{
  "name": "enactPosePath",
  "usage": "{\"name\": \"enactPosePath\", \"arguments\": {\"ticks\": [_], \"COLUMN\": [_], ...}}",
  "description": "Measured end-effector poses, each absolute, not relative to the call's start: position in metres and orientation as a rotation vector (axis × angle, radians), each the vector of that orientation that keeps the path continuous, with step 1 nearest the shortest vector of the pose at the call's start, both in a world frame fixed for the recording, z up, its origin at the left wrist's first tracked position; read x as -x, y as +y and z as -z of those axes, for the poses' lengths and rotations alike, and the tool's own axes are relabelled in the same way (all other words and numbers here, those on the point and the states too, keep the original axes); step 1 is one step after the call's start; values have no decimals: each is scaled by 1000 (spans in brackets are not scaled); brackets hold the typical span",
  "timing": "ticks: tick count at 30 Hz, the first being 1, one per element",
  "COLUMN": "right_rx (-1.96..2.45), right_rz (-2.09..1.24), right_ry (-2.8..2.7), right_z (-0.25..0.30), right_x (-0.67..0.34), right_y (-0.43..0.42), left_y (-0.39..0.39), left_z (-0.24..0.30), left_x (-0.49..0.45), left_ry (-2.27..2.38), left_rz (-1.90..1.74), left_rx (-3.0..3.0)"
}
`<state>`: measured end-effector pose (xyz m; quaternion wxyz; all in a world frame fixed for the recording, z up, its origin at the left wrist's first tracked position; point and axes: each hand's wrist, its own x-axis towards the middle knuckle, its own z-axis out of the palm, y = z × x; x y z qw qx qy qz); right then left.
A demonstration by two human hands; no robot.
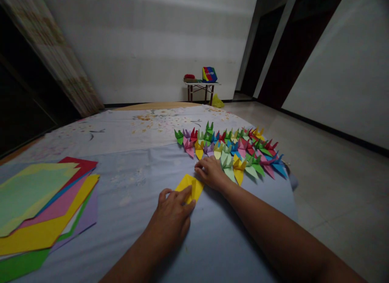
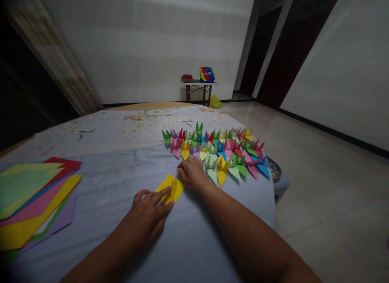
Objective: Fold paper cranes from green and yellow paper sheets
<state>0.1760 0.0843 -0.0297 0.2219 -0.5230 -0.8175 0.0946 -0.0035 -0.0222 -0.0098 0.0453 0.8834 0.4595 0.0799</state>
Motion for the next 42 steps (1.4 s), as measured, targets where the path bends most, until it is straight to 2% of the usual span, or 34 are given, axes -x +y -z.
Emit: {"name": "enactPosePath", "arguments": {"ticks": [6,16,35,42], "right_rx": [1272,1414,1388,1303], "right_rz": [-343,-468,-416,-573], "right_ry": [-2294,-2348,-2328,-2383], "right_z": [27,34,40,32], "right_x": [-177,-171,-173,-182], "right_y": [75,76,86,76], "left_y": [-23,-22,-21,-20], "left_z": [11,3,6,9], "left_x": [4,3,5,6], "left_ry": [1410,1386,1366,1348], "left_rz": [-279,-193,-193,-250], "left_rx": [-2699,-2620,-2570,-2566]}}
